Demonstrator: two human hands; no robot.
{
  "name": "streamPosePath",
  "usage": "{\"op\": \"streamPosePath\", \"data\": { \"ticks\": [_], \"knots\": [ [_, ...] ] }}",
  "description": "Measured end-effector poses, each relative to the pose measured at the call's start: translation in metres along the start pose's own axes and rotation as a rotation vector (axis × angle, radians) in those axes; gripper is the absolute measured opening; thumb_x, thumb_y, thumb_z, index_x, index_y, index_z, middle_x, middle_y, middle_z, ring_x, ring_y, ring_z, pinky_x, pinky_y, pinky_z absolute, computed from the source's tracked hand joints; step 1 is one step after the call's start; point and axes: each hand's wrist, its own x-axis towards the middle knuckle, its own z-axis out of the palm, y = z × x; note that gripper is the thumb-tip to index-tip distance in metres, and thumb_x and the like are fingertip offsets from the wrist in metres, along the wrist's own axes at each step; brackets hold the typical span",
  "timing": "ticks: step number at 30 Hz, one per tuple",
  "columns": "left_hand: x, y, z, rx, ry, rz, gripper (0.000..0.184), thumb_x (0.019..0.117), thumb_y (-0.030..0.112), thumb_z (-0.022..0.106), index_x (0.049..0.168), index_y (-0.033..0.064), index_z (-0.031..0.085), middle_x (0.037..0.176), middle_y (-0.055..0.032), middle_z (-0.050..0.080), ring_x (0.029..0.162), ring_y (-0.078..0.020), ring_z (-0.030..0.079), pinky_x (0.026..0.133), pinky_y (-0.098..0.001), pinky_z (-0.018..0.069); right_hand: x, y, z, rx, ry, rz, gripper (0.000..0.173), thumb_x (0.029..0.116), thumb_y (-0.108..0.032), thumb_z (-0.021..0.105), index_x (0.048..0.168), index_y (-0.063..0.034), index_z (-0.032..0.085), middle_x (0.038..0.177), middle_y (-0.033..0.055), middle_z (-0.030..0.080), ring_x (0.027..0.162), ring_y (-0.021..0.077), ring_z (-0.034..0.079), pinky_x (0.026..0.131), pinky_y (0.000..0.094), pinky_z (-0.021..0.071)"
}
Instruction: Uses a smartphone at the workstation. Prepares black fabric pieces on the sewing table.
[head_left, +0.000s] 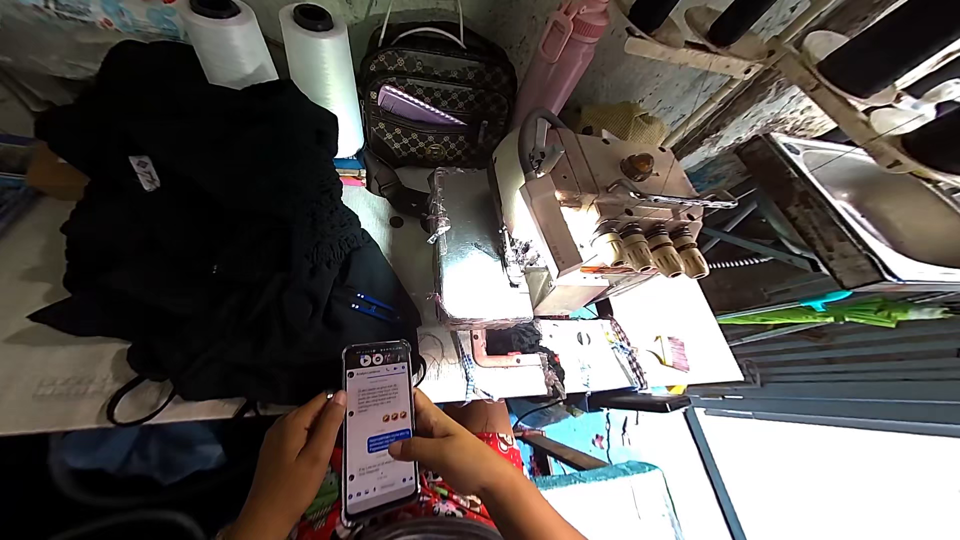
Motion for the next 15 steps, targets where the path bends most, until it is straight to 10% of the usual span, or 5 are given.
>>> {"op": "streamPosePath", "data": {
  "ticks": [15],
  "knots": [
    [0.0005, 0.0052, 0.0018, 0.166, 0.03, 0.032, 0.053, 0.1033, 0.041, 0.035, 0.073, 0.0069, 0.062, 0.058, 0.0017, 0.048, 0.057, -0.0095, 0.052, 0.057, -0.0338, 0.0414, -0.0004, 0.0019, -0.0018, -0.026, -0.03, -0.019, 0.064, 0.0902, 0.012, 0.055, 0.144, -0.0027, 0.024, 0.126, 0.0053, 0.06, 0.113, 0.0093, 0.065, 0.1, 0.0316, 0.0551]
  ]
}}
